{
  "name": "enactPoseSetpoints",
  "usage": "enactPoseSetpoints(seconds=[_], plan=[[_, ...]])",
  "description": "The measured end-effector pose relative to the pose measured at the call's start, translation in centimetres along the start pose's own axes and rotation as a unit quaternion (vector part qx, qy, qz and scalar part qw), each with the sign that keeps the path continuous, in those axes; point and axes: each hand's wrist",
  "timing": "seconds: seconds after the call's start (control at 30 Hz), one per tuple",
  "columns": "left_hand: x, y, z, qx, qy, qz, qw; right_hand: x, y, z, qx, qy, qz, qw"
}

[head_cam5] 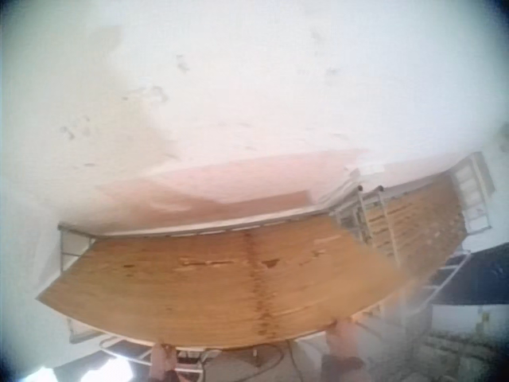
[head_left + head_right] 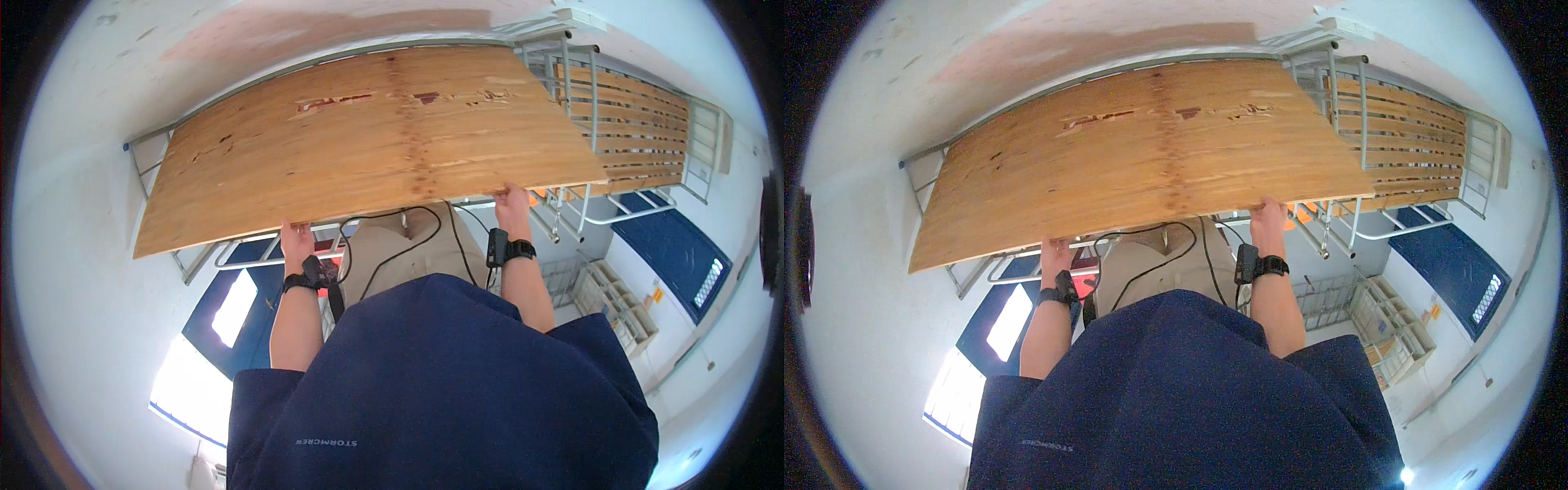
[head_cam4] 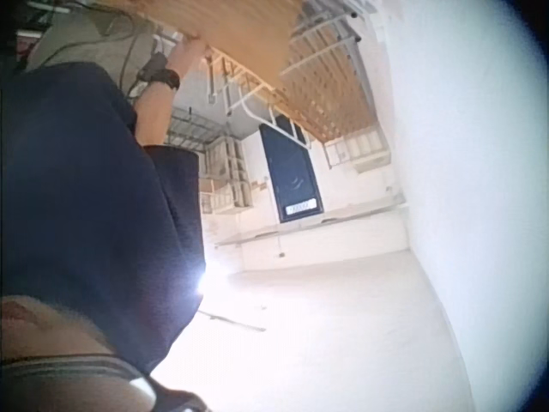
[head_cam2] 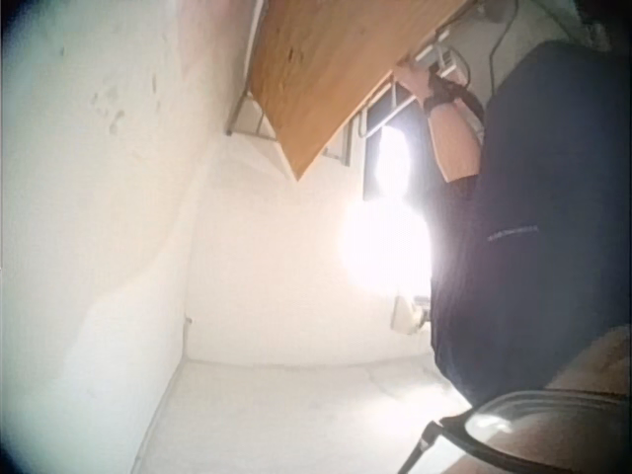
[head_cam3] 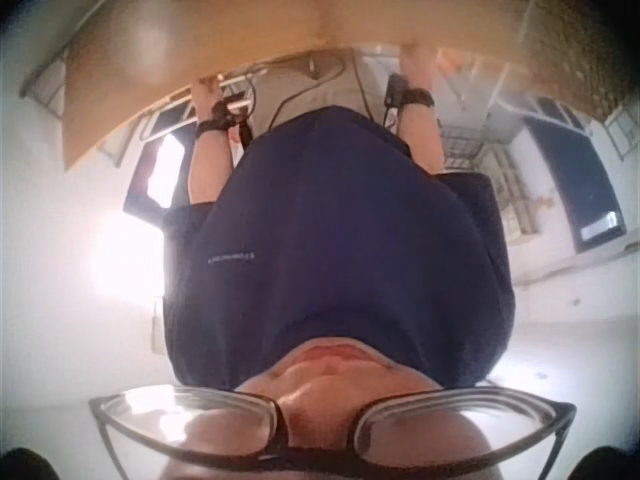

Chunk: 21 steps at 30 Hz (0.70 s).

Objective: Repairing a metal bunk bed by adjusting components and applying tape.

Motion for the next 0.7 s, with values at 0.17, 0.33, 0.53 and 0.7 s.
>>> enactPoseSetpoints(seconds=[0.17,0.33,0.53,0.7], plan=[[-2.0,-3.7,-3.3,-0.49,-0.071,0.282,0.822,-0.3,-0.6,0.8,-0.065,0.026,0.034,0.997],[-5.3,-6.8,-6.7,-0.5,-0.123,0.466,0.719,-0.8,-4.1,0.9,0.0,-0.042,-0.063,0.997],[-8.4,-7.1,-14.4,-0.39,-0.083,0.592,0.7,1.9,-8.2,6.9,-0.224,0.087,0.036,0.97],[-9.4,-3.9,-17.3,-0.432,-0.111,0.509,0.736,1.4,-8.1,7.8,-0.075,0.053,-0.04,0.995]])
Point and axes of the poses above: each hand's wrist, its own x-axis towards the middle knuckle, its own z-axis out of the back of the hand, y = z × x, and after that the axes turned 10 degrees about -y, right-handed
